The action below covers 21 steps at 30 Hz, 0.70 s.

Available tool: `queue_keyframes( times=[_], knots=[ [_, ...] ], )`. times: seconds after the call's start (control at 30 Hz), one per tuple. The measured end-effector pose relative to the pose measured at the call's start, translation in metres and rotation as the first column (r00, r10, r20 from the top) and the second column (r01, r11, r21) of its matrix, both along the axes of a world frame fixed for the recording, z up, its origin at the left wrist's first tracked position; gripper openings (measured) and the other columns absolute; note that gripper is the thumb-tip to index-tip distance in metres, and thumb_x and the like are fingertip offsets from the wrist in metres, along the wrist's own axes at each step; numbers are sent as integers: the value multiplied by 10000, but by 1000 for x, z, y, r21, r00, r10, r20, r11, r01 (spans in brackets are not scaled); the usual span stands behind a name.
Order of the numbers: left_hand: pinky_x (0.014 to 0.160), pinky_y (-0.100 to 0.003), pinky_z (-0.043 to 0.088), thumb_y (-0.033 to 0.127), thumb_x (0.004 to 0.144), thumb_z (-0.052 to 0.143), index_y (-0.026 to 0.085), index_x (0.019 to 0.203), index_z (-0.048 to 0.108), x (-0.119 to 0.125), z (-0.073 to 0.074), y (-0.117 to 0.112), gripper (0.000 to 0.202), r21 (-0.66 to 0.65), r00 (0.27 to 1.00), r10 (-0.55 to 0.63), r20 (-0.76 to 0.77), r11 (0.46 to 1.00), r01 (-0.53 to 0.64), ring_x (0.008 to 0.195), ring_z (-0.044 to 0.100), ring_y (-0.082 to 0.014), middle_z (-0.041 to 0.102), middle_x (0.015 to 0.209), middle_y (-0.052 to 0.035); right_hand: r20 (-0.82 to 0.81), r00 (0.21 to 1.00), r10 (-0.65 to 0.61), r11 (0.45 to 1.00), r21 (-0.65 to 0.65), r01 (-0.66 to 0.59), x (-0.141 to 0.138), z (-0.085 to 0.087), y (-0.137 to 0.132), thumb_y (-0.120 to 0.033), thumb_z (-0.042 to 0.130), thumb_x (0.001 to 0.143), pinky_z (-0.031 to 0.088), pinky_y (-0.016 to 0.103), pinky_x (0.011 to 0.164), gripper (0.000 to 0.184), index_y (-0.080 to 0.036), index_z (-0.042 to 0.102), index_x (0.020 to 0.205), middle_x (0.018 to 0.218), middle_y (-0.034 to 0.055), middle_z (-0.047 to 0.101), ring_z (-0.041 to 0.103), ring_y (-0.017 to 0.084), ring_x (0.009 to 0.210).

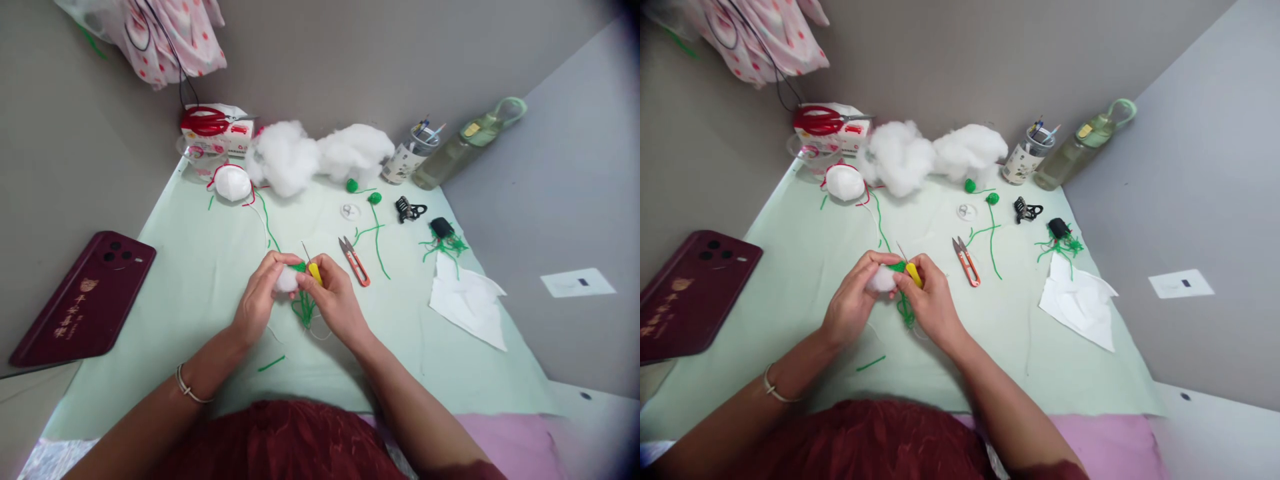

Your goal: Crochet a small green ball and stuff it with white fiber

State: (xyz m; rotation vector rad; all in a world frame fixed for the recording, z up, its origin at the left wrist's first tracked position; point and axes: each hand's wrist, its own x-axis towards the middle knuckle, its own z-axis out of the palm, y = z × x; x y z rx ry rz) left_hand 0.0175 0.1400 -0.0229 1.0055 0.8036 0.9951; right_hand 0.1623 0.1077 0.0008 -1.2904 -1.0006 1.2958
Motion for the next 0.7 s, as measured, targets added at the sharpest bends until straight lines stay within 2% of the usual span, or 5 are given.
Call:
queue_keyframes(
  times=[0.2, 0.33, 0.4, 0.53, 0.7],
  knots=[
    [817, -295, 577, 340, 938, 746, 209, 1139, 745, -4, 0, 6, 240, -9, 991, -123, 47, 992, 124, 844, 676, -157, 742, 1120, -55, -6, 1000, -26, 999, -19, 26, 8, 7, 2, -451, 803, 833, 408, 254, 583, 378, -222, 503, 802, 693, -68, 565, 584, 116, 615],
    [741, -278, 599, 298, 842, 833, 197, 1028, 751, 0, 0, 6, 227, -39, 995, -68, 73, 997, 71, 861, 680, -170, 723, 1057, -50, 14, 1000, 23, 1000, -20, -23, 11, 9, 1, -475, 780, 867, 359, 243, 560, 378, -217, 508, 822, 696, -61, 566, 547, 105, 620],
    [699, -255, 595, 278, 815, 845, 196, 1060, 738, 2, 1, 5, 280, -55, 997, -33, 70, 998, 37, 850, 671, -160, 701, 1048, -43, 34, 997, 62, 998, -5, -62, 13, 10, 0, -495, 728, 916, 338, 240, 546, 357, -213, 519, 845, 703, -57, 571, 496, 89, 591],
    [618, -236, 572, 292, 831, 809, 170, 1110, 712, 4, 4, 4, 319, -76, 999, 24, 44, 997, -21, 717, 628, -125, 671, 936, -28, 40, 989, 143, 990, 0, -143, 17, 13, -3, -499, 576, 1019, 297, 235, 506, 323, -199, 575, 899, 709, -52, 555, 389, 68, 536],
    [578, -241, 547, 300, 820, 795, 167, 1044, 704, 0, 4, 8, 276, -39, 995, 98, 7, 994, -98, 616, 581, -96, 667, 922, -15, 42, 975, 219, 975, -54, -216, 21, 18, -10, -409, 560, 1030, 312, 225, 494, 243, -187, 658, 1043, 603, -72, 516, 396, 77, 507]
  ],
)
